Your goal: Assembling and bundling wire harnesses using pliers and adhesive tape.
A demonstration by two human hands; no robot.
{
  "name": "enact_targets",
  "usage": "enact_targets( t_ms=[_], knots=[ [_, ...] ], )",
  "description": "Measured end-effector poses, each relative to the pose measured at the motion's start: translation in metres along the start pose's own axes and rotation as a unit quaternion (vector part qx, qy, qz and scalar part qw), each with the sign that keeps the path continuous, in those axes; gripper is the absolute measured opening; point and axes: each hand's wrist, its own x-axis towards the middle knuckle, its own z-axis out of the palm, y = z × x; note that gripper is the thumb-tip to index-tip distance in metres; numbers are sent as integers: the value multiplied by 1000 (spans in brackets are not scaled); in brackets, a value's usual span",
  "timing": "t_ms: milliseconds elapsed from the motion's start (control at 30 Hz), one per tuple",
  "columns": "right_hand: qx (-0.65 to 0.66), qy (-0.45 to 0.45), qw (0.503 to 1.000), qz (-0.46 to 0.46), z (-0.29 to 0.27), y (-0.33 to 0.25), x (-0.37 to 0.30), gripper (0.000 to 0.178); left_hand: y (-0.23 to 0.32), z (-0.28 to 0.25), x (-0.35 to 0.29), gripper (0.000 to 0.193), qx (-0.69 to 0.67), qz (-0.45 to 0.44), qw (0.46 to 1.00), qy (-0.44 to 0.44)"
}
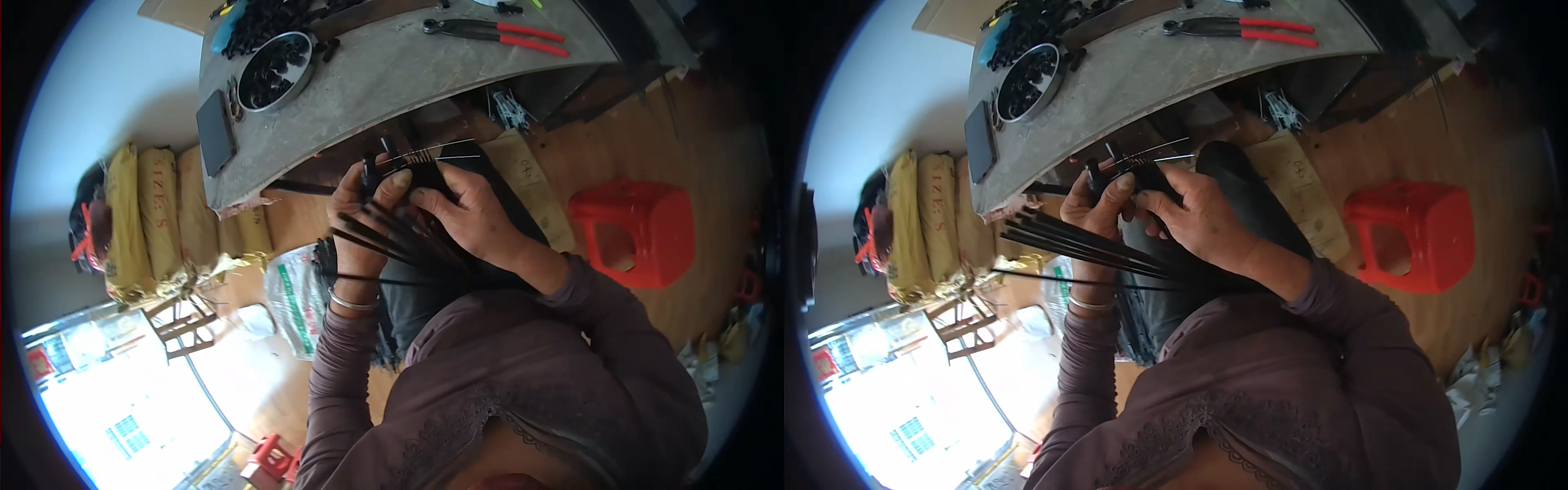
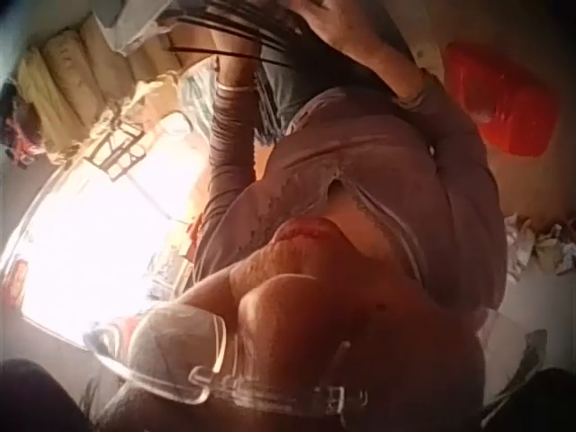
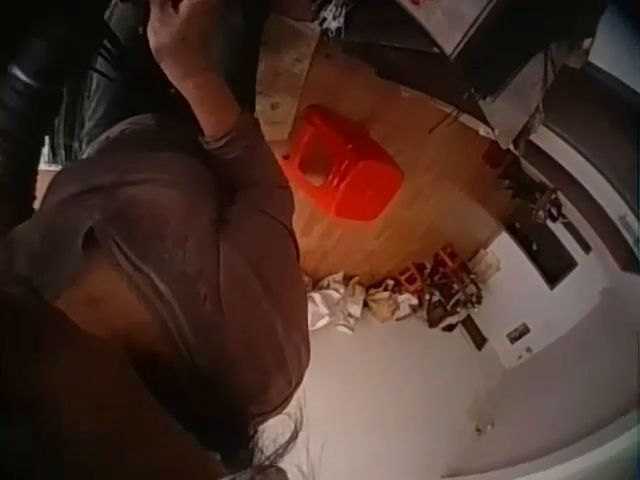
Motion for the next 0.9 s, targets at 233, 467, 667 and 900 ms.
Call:
enact_targets(
  t_ms=[233,467,667,900],
  knots=[
    [-360,-10,925,-117,-30,3,9,22,4,11,2,22,-107,-32,993,-29],
    [-56,-108,992,35,-36,15,14,27,-2,13,-1,24,-173,-46,983,-34],
    [23,-120,989,89,-36,13,9,26,2,18,-8,25,-210,-61,975,-34],
    [35,-123,972,196,-42,22,10,37,-1,22,-11,26,-216,-52,973,-58]
  ],
)
